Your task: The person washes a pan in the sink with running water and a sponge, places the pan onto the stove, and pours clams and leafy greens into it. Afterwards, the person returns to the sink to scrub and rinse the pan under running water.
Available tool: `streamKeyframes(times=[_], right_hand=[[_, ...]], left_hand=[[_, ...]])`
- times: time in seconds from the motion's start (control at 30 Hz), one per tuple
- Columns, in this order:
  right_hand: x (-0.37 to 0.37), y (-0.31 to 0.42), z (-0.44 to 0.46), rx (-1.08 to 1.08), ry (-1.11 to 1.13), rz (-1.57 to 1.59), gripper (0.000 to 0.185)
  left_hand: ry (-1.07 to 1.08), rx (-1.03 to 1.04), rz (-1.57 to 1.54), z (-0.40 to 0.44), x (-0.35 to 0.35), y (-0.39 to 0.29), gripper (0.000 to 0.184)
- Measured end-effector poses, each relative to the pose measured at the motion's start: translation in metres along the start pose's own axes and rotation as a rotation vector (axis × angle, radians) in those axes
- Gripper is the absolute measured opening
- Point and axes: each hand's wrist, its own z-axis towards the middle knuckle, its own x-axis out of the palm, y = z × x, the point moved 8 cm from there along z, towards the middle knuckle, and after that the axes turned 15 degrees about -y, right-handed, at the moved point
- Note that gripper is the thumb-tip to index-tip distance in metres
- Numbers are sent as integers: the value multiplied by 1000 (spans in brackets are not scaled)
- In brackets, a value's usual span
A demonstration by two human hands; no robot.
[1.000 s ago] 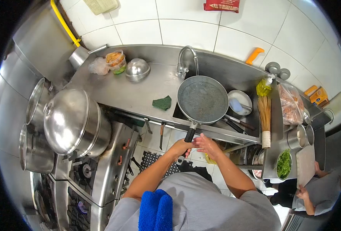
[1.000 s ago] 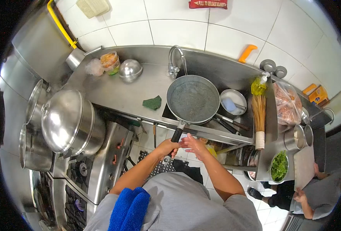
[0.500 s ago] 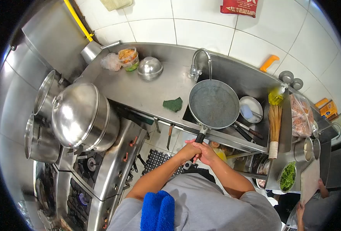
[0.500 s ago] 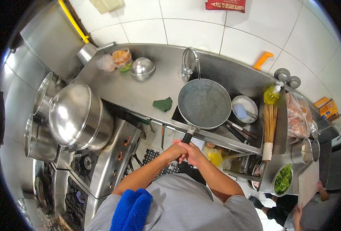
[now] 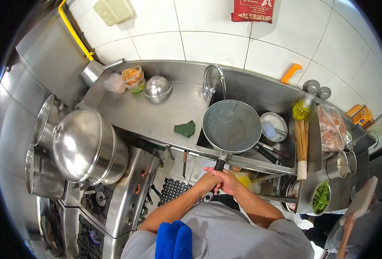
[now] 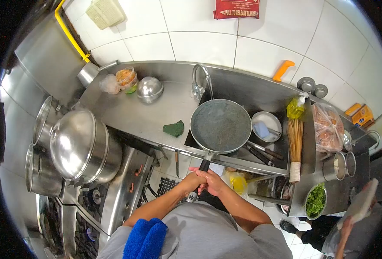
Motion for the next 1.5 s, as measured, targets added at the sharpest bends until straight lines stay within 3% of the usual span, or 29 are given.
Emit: streamKeyframes(times=[0.2, 0.27, 0.4, 0.5, 0.67, 0.97, 1.2, 1.5], right_hand=[[3, 4, -4, -33, 17, -37, 24], [10, 9, -10, -26, 51, -20, 23], [16, 12, -15, -31, 68, -8, 22], [17, 16, -19, -115, 74, -84, 30], [30, 20, -32, -163, 121, -103, 22], [76, -5, -77, -191, 140, -169, 23], [114, -77, -106, -156, 153, -274, 26], [197, -232, -153, 36, 384, -457, 37]], left_hand=[[-27, -60, 17, -7, 0, 0, 8], [-58, 39, -14, -18, 2, -19, 4], [-38, 25, -32, -24, 3, -22, 9], [-55, 66, -52, -31, 5, -26, 9], [-63, 136, -48, -53, 3, -37, 12], [-94, 299, -33, -109, -17, -28, 10], [-121, 235, -176, -182, -52, 18, 12], [-278, 196, -220, -306, -138, 124, 10]])
